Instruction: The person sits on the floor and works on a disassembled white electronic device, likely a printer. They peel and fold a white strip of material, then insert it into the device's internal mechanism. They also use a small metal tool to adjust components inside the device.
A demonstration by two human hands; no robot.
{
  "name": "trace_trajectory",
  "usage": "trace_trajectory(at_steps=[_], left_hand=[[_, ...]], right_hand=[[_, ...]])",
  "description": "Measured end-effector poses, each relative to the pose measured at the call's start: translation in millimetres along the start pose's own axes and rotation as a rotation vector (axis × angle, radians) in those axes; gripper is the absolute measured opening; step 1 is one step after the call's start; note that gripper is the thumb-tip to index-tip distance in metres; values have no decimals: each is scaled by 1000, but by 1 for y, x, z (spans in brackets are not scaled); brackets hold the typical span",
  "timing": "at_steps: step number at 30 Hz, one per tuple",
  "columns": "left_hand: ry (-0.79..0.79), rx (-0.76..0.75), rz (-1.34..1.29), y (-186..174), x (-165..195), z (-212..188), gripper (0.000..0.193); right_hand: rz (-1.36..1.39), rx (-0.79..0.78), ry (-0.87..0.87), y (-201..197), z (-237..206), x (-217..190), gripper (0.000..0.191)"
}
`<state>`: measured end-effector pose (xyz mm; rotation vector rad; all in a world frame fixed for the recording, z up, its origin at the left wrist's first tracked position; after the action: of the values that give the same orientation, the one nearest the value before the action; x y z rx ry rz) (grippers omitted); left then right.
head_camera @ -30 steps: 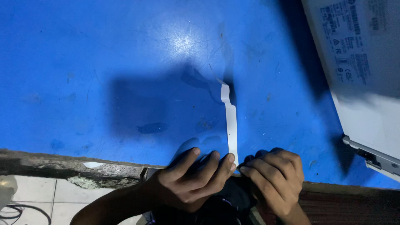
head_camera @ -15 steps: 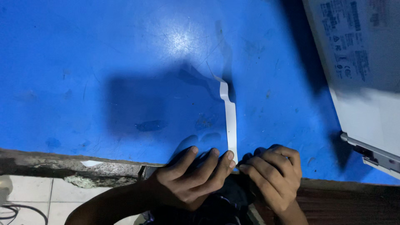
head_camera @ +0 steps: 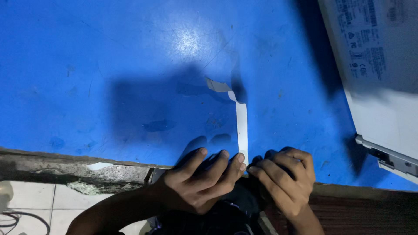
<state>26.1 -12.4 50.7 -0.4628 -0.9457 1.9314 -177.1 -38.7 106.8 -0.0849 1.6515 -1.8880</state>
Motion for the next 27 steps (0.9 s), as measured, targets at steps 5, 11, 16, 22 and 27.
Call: trace_trajectory(at_steps=[5,11,16,22,27], left_hand=[[22,-11,8,-2,-1,-1,22],[25,-45,-25,-4,-1,1,26],[8,-35,0,-3,-3,1,26],[33,-48,-44,-3,-2,0,29],[47,-49,12,-4,-3,-2,28]], right_hand=[[38,17,-58,0,2,0,14],[-4,28,-58,0,3,-1,14],[28,48,-60,0,2,0,14],[88,77,-20,0,-1,3,14],[99,95,-1,2,1,2,17]])
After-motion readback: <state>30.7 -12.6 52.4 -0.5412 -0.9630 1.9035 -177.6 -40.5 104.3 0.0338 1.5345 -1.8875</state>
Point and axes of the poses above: each hand's wrist, its own z-axis towards the middle knuckle, its own y-axis out of the palm, x = y × z, the point moved 3 cm from there along z, towards the middle knuckle, and after that the axes turned 12 degrees about y, right-handed, at the moved point
